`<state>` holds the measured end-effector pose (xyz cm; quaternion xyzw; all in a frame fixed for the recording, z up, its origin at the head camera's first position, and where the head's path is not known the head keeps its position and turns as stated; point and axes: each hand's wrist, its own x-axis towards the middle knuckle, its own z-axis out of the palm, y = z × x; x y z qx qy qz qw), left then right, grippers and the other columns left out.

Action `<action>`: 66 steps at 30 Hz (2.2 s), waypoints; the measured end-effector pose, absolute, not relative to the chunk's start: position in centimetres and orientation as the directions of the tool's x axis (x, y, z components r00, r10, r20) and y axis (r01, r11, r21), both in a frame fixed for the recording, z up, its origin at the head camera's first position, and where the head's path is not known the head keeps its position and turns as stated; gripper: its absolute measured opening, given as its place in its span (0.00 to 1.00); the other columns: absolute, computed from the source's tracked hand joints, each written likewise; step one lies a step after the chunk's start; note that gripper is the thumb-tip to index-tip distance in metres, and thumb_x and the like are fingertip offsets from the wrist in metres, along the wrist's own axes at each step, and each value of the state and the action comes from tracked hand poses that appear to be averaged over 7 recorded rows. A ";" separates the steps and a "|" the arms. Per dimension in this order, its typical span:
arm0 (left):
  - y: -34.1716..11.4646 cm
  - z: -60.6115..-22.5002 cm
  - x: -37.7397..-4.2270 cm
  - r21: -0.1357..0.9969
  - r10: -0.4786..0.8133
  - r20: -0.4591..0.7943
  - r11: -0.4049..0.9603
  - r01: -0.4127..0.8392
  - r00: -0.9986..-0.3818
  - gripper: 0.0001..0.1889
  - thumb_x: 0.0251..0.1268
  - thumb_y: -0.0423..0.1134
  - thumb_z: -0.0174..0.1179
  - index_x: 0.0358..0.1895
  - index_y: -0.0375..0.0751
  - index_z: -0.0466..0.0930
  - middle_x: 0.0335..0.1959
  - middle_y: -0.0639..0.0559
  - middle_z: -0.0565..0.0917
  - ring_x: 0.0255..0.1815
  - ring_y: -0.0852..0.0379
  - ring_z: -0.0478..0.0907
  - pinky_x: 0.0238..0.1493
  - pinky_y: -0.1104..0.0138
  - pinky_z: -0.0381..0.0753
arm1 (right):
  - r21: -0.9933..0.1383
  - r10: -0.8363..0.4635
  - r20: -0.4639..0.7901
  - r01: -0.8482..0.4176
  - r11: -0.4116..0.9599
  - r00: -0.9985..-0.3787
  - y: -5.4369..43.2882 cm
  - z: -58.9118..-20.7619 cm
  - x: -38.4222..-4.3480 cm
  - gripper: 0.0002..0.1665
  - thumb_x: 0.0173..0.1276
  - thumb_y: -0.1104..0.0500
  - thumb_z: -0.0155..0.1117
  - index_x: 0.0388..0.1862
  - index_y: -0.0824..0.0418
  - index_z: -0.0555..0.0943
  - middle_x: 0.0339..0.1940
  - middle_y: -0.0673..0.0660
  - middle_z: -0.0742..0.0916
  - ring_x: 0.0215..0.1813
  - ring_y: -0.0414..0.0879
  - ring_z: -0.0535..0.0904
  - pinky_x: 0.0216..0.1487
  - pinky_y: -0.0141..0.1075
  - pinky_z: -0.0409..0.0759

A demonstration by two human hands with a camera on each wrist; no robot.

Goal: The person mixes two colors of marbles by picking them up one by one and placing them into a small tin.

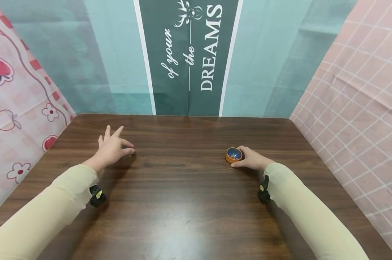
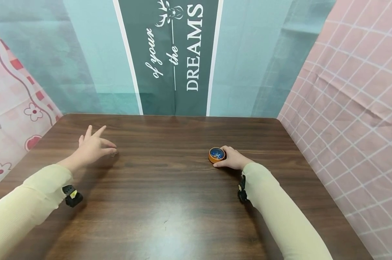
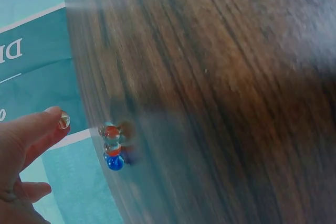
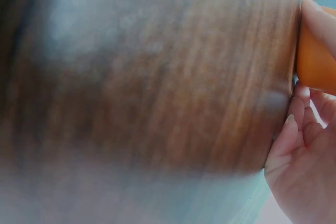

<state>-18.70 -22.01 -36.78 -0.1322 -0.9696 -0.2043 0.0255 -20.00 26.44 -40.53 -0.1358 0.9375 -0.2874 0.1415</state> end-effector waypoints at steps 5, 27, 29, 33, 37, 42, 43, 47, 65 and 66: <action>-21.7 -36.8 -18.6 0.358 0.247 0.128 0.892 0.277 -0.960 0.10 0.59 0.42 0.64 0.40 0.41 0.87 0.73 0.33 0.46 0.71 0.35 0.22 0.56 0.33 0.19 | -0.568 -0.354 -0.170 -0.202 0.798 -0.920 26.3 -40.1 -19.9 0.44 0.55 0.39 0.68 0.56 0.70 0.66 0.49 0.65 0.73 0.50 0.55 0.70 0.53 0.51 0.69; -20.1 -36.5 -18.8 0.334 0.278 0.150 0.889 0.313 -0.949 0.10 0.58 0.43 0.65 0.40 0.44 0.87 0.73 0.35 0.49 0.72 0.36 0.28 0.58 0.33 0.23 | -0.577 -0.340 -0.182 -0.179 0.797 -0.923 26.3 -40.5 -20.1 0.39 0.57 0.46 0.70 0.56 0.70 0.66 0.50 0.64 0.75 0.51 0.54 0.72 0.55 0.51 0.68; -20.0 -36.5 -18.8 0.334 0.279 0.150 0.889 0.314 -0.949 0.10 0.58 0.43 0.65 0.40 0.44 0.87 0.73 0.35 0.49 0.72 0.36 0.27 0.58 0.33 0.23 | -0.578 -0.341 -0.177 -0.182 0.795 -0.923 26.3 -40.6 -20.0 0.39 0.57 0.46 0.70 0.56 0.70 0.66 0.50 0.64 0.75 0.51 0.54 0.72 0.55 0.51 0.68; -19.9 -36.7 -19.0 0.333 0.287 0.161 0.885 0.325 -0.944 0.10 0.58 0.43 0.65 0.40 0.44 0.87 0.73 0.36 0.49 0.72 0.37 0.27 0.58 0.34 0.21 | -0.578 -0.336 -0.174 -0.181 0.796 -0.926 26.4 -40.6 -20.1 0.39 0.57 0.47 0.70 0.57 0.70 0.66 0.50 0.64 0.74 0.51 0.55 0.71 0.55 0.52 0.68; -19.7 -36.8 -19.2 0.333 0.297 0.172 0.880 0.339 -0.939 0.10 0.58 0.43 0.65 0.40 0.44 0.87 0.73 0.36 0.49 0.73 0.37 0.27 0.58 0.34 0.21 | -0.563 -0.324 -0.179 -0.174 0.808 -0.929 26.4 -40.6 -20.2 0.41 0.57 0.45 0.69 0.58 0.70 0.65 0.51 0.65 0.73 0.52 0.55 0.71 0.55 0.52 0.68; -19.5 -36.9 -19.2 0.333 0.302 0.181 0.876 0.348 -0.936 0.09 0.57 0.42 0.66 0.39 0.44 0.87 0.72 0.35 0.50 0.73 0.36 0.29 0.58 0.33 0.22 | -0.567 -0.330 -0.174 -0.180 0.804 -0.928 26.4 -40.8 -20.2 0.41 0.57 0.46 0.70 0.58 0.70 0.66 0.51 0.65 0.74 0.52 0.55 0.71 0.55 0.52 0.68; -19.4 -36.8 -19.1 0.333 0.301 0.182 0.877 0.347 -0.936 0.09 0.57 0.42 0.66 0.39 0.44 0.87 0.72 0.35 0.51 0.73 0.36 0.29 0.58 0.33 0.23 | -0.571 -0.334 -0.174 -0.181 0.801 -0.926 26.3 -40.8 -20.2 0.40 0.57 0.46 0.70 0.58 0.71 0.66 0.51 0.65 0.74 0.52 0.55 0.71 0.55 0.52 0.68; -19.2 -36.6 -19.1 0.332 0.303 0.190 0.876 0.351 -0.934 0.09 0.56 0.42 0.66 0.39 0.43 0.87 0.72 0.35 0.51 0.73 0.36 0.30 0.58 0.33 0.23 | -0.574 -0.342 -0.178 -0.185 0.798 -0.923 26.3 -40.7 -20.1 0.40 0.57 0.47 0.70 0.57 0.71 0.66 0.50 0.65 0.74 0.51 0.55 0.71 0.55 0.52 0.68; -17.7 -35.4 -19.4 0.355 0.315 0.175 0.864 0.358 -0.933 0.09 0.56 0.42 0.66 0.39 0.44 0.88 0.72 0.37 0.53 0.73 0.37 0.31 0.59 0.33 0.25 | -0.572 -0.337 -0.211 -0.164 0.804 -0.917 26.6 -39.3 -20.2 0.40 0.57 0.47 0.70 0.58 0.71 0.66 0.50 0.65 0.74 0.51 0.54 0.71 0.55 0.51 0.69; -17.7 -35.3 -19.4 0.357 0.317 0.172 0.862 0.359 -0.933 0.09 0.56 0.41 0.66 0.39 0.44 0.88 0.72 0.37 0.53 0.73 0.37 0.31 0.59 0.33 0.25 | -0.573 -0.338 -0.211 -0.164 0.803 -0.917 26.6 -39.3 -20.2 0.41 0.57 0.47 0.70 0.58 0.71 0.66 0.50 0.65 0.74 0.51 0.54 0.72 0.55 0.51 0.69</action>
